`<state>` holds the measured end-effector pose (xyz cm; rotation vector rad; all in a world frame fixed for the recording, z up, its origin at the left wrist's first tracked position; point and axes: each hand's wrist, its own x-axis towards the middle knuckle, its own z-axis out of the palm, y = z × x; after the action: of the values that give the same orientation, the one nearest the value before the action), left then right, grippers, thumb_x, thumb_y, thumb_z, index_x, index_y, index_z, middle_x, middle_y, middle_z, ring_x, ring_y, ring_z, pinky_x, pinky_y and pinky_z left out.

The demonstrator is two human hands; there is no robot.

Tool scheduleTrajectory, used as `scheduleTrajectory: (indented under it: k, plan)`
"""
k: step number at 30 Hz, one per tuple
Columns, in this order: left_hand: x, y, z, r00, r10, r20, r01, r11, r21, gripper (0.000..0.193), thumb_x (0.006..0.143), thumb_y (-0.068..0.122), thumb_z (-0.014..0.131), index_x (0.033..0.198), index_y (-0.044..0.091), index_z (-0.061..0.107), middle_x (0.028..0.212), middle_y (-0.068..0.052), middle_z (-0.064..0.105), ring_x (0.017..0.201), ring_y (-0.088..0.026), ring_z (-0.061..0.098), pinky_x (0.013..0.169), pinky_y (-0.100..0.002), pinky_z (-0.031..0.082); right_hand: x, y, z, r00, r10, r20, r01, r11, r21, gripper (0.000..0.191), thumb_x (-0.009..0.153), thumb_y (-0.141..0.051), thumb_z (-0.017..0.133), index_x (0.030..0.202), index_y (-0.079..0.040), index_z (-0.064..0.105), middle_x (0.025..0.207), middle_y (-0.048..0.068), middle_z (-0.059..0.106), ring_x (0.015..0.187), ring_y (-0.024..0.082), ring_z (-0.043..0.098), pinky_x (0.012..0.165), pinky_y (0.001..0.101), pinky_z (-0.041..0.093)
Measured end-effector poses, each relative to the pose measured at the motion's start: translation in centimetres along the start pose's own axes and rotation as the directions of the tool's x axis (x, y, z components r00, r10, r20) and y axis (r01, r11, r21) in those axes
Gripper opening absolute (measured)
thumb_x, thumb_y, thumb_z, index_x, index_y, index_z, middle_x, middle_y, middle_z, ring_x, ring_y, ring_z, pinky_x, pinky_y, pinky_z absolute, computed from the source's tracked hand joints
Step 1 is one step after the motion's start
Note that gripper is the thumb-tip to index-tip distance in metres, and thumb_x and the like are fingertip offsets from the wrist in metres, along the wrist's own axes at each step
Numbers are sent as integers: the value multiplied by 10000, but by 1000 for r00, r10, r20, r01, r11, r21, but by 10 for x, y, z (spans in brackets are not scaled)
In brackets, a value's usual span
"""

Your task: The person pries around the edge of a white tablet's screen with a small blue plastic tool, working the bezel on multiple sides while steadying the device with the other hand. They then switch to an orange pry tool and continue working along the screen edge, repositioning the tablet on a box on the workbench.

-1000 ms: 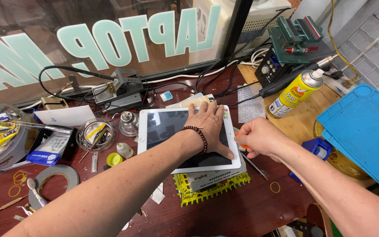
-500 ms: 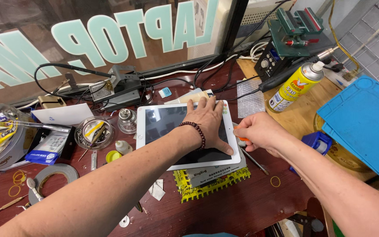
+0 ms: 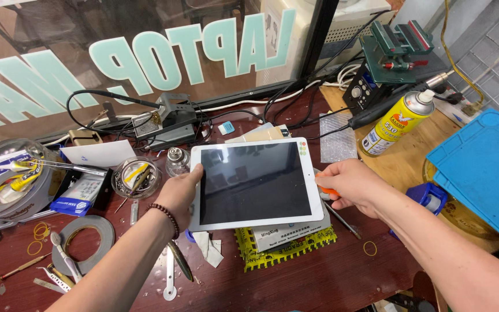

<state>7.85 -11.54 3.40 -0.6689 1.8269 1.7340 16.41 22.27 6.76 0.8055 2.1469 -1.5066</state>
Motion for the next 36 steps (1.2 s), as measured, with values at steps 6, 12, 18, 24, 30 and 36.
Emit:
scheduleTrajectory:
  k: [6,12,18,24,30,36]
  plan:
    - [-8,-6,-1,995,-33,93,56,967,-250,358,1022,345,534,1168,53,681,1073,-78,736,907,-229,711,810,-444,595,4,-4,-16,996,-13,83,11,1000,26,180,938,-201,703,885,-28,708,712,-19,581,578,66,480,504,255,451]
    - [-18,1,6,997,-45,69,62,964,-259,327,1037,334,523,1165,70,667,1073,-96,730,908,-238,696,806,-439,588,3,-8,-15,992,-5,129,-11,993,121,177,931,-202,690,1034,-69,745,793,-25,636,617,60,519,528,241,449]
    - [-14,-2,7,995,-8,99,38,952,-302,339,1025,327,518,1177,73,682,1123,-83,753,944,-229,720,826,-416,587,6,-1,-27,983,79,167,-121,960,254,458,1021,-418,451,1270,-99,666,979,19,715,740,99,602,584,265,485]
    - [-11,-7,9,994,6,108,29,946,-323,355,1020,329,516,1166,56,691,1112,-99,755,925,-229,727,817,-418,604,45,34,-33,888,-45,457,-187,873,449,332,944,-153,602,1260,-99,692,945,2,722,718,71,627,522,217,442]
    - [-13,-5,8,992,-82,98,110,935,-336,367,1029,343,517,1203,49,652,1103,-111,731,928,-256,698,826,-448,582,72,51,-29,826,-137,547,-169,865,472,265,943,-74,618,1194,-91,704,918,-11,716,665,49,583,491,190,415]
    - [-13,4,7,992,52,115,5,892,-452,379,1020,315,512,1242,39,645,1191,-109,727,1027,-250,702,895,-420,580,68,65,-17,928,-128,350,-122,783,610,163,953,-102,596,1095,-65,666,891,25,680,742,115,625,656,255,546]
